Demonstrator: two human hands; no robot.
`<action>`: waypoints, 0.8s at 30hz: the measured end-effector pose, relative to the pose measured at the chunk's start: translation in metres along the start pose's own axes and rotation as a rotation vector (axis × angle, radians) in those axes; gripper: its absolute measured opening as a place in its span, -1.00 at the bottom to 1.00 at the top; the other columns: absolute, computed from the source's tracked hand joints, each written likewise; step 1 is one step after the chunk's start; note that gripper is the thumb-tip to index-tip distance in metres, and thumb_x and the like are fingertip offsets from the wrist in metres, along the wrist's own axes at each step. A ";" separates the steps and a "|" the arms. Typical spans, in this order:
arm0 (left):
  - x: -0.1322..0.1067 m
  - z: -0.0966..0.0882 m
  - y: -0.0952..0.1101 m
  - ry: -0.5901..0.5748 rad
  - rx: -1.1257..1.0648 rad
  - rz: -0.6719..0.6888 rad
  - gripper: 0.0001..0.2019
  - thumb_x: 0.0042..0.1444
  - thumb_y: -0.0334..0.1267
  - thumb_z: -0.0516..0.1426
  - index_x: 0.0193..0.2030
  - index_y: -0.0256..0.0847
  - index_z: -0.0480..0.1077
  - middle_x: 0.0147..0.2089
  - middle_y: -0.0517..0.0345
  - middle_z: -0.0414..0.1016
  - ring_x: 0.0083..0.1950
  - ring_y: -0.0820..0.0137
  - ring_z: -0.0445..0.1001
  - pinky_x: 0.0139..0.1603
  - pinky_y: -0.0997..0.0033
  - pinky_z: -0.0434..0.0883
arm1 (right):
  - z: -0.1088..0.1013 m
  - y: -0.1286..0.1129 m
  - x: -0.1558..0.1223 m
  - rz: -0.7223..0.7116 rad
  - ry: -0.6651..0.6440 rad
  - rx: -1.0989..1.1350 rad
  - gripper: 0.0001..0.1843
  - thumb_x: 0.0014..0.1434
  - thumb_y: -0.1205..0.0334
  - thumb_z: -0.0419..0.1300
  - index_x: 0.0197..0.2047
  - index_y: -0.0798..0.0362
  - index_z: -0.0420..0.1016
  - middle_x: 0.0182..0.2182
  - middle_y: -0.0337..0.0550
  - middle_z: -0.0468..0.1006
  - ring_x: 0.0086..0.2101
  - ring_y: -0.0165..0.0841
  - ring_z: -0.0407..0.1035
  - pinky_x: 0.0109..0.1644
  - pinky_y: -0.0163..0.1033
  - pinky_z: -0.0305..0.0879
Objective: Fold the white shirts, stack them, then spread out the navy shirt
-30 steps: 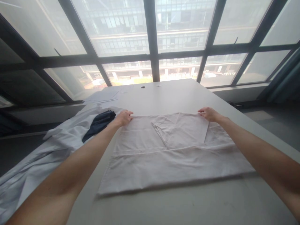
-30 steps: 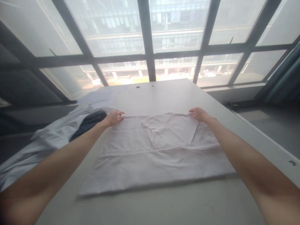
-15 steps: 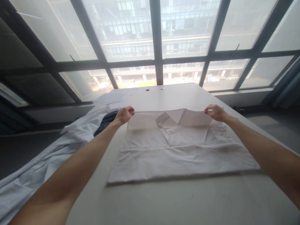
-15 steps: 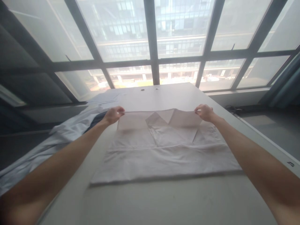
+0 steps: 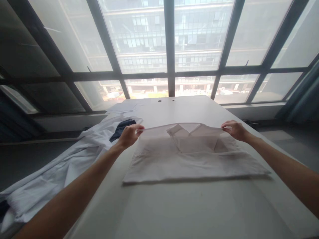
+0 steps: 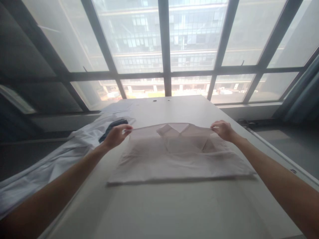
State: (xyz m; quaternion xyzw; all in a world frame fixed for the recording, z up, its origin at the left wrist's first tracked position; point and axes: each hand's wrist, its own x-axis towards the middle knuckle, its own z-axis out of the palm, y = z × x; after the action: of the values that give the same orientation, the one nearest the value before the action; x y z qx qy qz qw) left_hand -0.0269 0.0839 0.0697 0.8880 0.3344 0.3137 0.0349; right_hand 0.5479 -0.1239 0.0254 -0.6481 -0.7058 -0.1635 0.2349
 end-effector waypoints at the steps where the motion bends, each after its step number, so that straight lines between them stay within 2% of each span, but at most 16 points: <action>1: -0.009 0.000 0.002 -0.002 -0.007 0.038 -0.80 0.22 -0.20 0.12 -0.16 -0.18 0.55 -0.13 0.03 0.66 -0.09 0.21 0.61 0.04 0.27 0.46 | -0.001 -0.001 -0.006 -0.011 -0.010 0.016 -0.75 0.26 0.12 0.14 -0.25 -0.05 0.65 -0.19 -0.08 0.70 -0.12 -0.13 0.54 0.00 -0.06 0.41; 6: -0.048 0.002 0.014 -0.101 0.045 0.138 -0.81 0.25 -0.30 0.09 -0.16 -0.17 0.55 -0.16 0.03 0.64 -0.13 0.23 0.59 -0.02 0.26 0.45 | 0.002 -0.008 -0.034 -0.029 -0.095 0.004 -0.76 0.25 0.15 0.13 -0.27 -0.08 0.64 -0.18 -0.10 0.69 -0.10 -0.14 0.52 0.06 -0.03 0.34; 10: -0.069 0.006 0.017 -0.324 0.149 0.149 -0.74 0.25 -0.39 0.06 -0.16 -0.09 0.59 -0.14 0.07 0.63 -0.07 0.23 0.56 0.11 0.20 0.39 | 0.009 -0.016 -0.051 -0.041 -0.184 -0.035 -0.73 0.27 0.20 0.08 -0.26 -0.08 0.64 -0.13 -0.09 0.68 -0.05 -0.13 0.49 0.13 0.03 0.26; 12: -0.073 0.003 0.018 -0.431 0.167 0.132 -0.70 0.24 -0.41 0.05 -0.12 -0.05 0.60 -0.07 0.09 0.62 -0.01 0.23 0.56 0.18 0.18 0.37 | 0.011 -0.018 -0.058 -0.044 -0.245 -0.044 -0.71 0.25 0.27 0.06 -0.24 -0.09 0.64 -0.10 -0.11 0.67 -0.01 -0.12 0.47 0.19 0.09 0.20; 14: -0.071 0.000 0.024 -0.489 0.167 0.114 -0.67 0.22 -0.42 0.05 -0.07 -0.04 0.60 0.01 0.09 0.61 0.05 0.22 0.55 0.23 0.18 0.34 | 0.011 -0.020 -0.061 -0.033 -0.303 -0.051 -0.66 0.17 0.37 0.05 -0.23 -0.10 0.65 -0.07 -0.13 0.66 0.03 -0.11 0.44 0.24 0.16 0.13; 17: -0.053 0.002 0.048 -0.437 0.125 0.094 -0.63 0.26 -0.37 0.03 0.10 -0.11 0.55 0.15 0.05 0.56 0.15 0.20 0.52 0.29 0.19 0.33 | 0.010 -0.032 -0.051 -0.004 -0.315 -0.054 -0.55 0.03 0.49 0.02 -0.21 -0.08 0.66 -0.02 -0.12 0.64 0.08 -0.10 0.41 0.30 0.22 0.05; 20: -0.021 0.032 0.087 -0.367 0.040 0.086 -0.57 0.38 -0.24 -0.04 0.29 -0.22 0.41 0.26 -0.03 0.49 0.25 0.20 0.46 0.32 0.20 0.34 | 0.015 -0.066 -0.022 0.037 -0.213 0.000 -0.46 0.04 0.53 -0.01 -0.05 0.00 0.64 0.04 -0.04 0.62 0.08 -0.13 0.42 0.30 0.10 0.14; 22: 0.001 0.067 0.114 -0.345 -0.006 0.077 -0.54 0.41 -0.24 -0.08 0.33 -0.31 0.36 0.32 -0.08 0.44 0.33 0.22 0.39 0.38 0.23 0.28 | 0.026 -0.101 0.001 0.071 -0.144 0.075 -0.45 0.13 0.50 -0.03 0.07 0.06 0.60 0.08 -0.01 0.59 0.12 -0.17 0.40 0.29 -0.02 0.21; 24: 0.017 0.106 0.136 -0.342 -0.027 0.079 -0.53 0.43 -0.23 -0.11 0.37 -0.34 0.30 0.38 -0.10 0.37 0.40 0.26 0.31 0.43 0.24 0.20 | 0.043 -0.138 0.021 0.110 -0.128 0.122 -0.49 0.26 0.40 -0.06 0.18 0.10 0.53 0.15 0.02 0.55 0.16 -0.20 0.38 0.30 -0.08 0.22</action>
State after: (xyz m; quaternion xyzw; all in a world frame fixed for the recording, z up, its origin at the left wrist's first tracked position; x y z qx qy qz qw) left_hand 0.1227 0.0052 0.0308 0.9403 0.2844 0.1635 0.0907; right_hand 0.4051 -0.0981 0.0114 -0.6795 -0.6913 -0.0651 0.2370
